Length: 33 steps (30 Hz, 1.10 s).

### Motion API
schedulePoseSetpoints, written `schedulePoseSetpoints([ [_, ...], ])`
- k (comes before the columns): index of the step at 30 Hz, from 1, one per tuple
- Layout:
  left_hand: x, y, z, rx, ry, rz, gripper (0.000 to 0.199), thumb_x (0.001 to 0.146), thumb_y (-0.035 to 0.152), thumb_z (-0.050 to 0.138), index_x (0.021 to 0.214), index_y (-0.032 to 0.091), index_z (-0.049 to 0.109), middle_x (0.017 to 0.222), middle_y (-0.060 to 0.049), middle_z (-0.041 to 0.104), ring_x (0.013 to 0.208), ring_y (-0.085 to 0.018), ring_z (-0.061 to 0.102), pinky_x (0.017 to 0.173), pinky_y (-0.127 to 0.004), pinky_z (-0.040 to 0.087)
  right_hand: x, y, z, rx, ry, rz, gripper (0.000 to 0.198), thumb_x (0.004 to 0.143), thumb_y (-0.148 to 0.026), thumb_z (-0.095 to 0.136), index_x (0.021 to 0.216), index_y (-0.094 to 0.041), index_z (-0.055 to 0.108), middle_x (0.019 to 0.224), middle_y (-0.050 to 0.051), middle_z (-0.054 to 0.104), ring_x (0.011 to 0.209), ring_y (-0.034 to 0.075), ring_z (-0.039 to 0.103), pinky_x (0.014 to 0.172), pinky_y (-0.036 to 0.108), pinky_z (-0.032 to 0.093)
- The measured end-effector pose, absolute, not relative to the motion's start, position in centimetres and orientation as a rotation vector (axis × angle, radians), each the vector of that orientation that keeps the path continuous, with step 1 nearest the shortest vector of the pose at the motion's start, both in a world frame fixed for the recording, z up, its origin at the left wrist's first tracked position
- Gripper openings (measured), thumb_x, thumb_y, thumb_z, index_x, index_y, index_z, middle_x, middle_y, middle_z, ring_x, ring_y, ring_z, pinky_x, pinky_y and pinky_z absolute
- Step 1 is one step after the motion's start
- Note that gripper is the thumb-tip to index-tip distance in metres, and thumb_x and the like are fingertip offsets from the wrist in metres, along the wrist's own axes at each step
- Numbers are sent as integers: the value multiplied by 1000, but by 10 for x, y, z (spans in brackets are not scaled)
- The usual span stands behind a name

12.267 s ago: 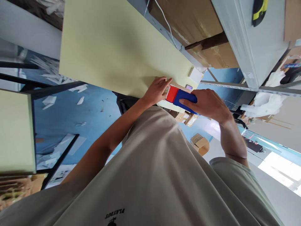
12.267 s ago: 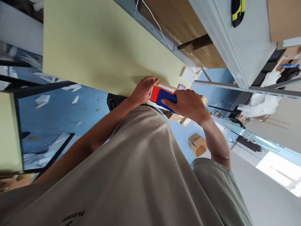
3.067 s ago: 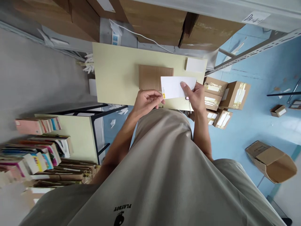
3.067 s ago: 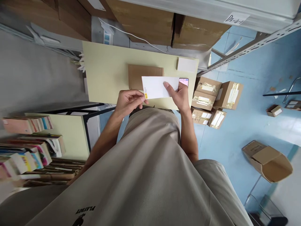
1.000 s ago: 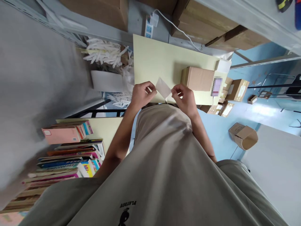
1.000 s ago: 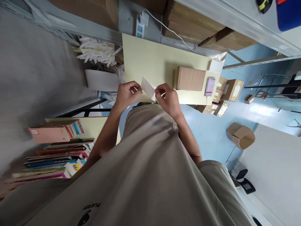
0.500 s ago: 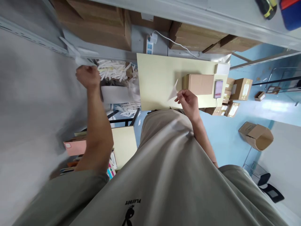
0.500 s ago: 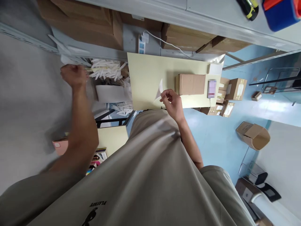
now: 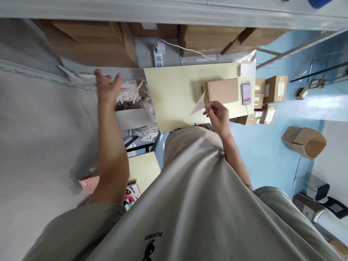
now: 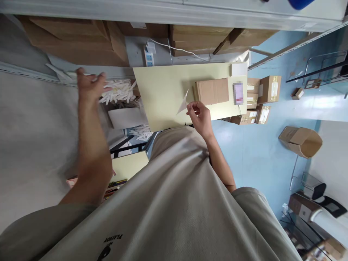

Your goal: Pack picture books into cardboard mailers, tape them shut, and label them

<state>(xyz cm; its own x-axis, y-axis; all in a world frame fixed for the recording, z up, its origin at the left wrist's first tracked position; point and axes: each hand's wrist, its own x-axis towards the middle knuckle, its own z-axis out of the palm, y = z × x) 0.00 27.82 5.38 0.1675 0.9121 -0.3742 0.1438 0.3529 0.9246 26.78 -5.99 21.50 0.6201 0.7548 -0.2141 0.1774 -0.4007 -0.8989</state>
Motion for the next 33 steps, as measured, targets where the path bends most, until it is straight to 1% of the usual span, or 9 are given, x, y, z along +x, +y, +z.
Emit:
schedulePoseSetpoints([
  [2, 51, 226, 82, 1010, 1325, 624, 77, 85, 52, 112, 126, 27, 51, 112, 4, 69, 96, -18, 76, 68, -33, 65, 273, -61, 213, -1927, -754, 764, 64, 102, -91, 72, 101, -27, 71, 91, 3, 76, 83, 19, 78, 79, 36, 65],
  [4, 95, 168, 111, 1043, 1074, 549, 69, 91, 57, 106, 129, 28, 57, 119, 0, 76, 100, -22, 83, 60, -28, 63, 278, -63, 212, -1952, -776, 750, 60, 103, -87, 73, 101, -27, 71, 92, 3, 77, 86, 20, 78, 81, 37, 66],
  [7, 137, 98, 146, 1095, 867, 483, 65, 90, 68, 102, 124, 29, 63, 110, -1, 76, 100, -23, 87, 56, -24, 62, 285, -67, 214, -1967, -793, 745, 53, 105, -80, 75, 100, -27, 73, 94, 3, 78, 87, 20, 77, 84, 37, 66],
  [11, 162, 56, 167, 1106, 836, 463, 65, 90, 75, 98, 115, 27, 61, 107, -4, 76, 101, -25, 88, 57, -23, 63, 295, -73, 219, -1964, -802, 767, 43, 105, -69, 78, 98, -27, 74, 95, 3, 80, 86, 19, 75, 84, 37, 67],
  [15, 183, 37, 172, 1103, 910, 452, 65, 89, 74, 97, 104, 26, 56, 110, -5, 77, 98, -23, 85, 58, -24, 65, 314, -77, 218, -1928, -836, 805, 36, 104, -60, 80, 93, -26, 75, 95, 3, 81, 86, 19, 75, 81, 36, 66],
  [21, 231, 3, 166, 1174, 1054, 520, 53, 96, 69, 85, 97, 27, 54, 107, -4, 77, 90, -20, 79, 64, -28, 64, 358, -86, 204, -1855, -939, 952, 37, 104, -61, 81, 93, -26, 78, 99, 4, 83, 86, 19, 76, 78, 36, 65],
  [26, 269, -18, 159, 1220, 1223, 574, 50, 97, 73, 79, 98, 28, 58, 89, 0, 67, 83, -19, 70, 60, -26, 57, 406, -106, 194, -1763, -967, 1092, 37, 99, -61, 91, 96, -26, 81, 100, 3, 81, 88, 20, 76, 79, 37, 65],
  [29, 286, -29, 156, 1198, 1278, 577, 52, 96, 80, 78, 101, 30, 64, 86, 0, 66, 80, -18, 66, 54, -24, 55, 444, -124, 180, -1757, -876, 1088, 35, 102, -60, 87, 98, -26, 83, 104, 4, 82, 87, 19, 75, 80, 37, 65],
  [33, 303, -48, 148, 1072, 1341, 593, 57, 96, 86, 78, 108, 31, 73, 87, -1, 68, 79, -17, 68, 52, -23, 55, 501, -146, 148, -1825, -709, 1009, 37, 104, -62, 82, 102, -25, 84, 107, 5, 84, 82, 18, 73, 81, 38, 66],
])
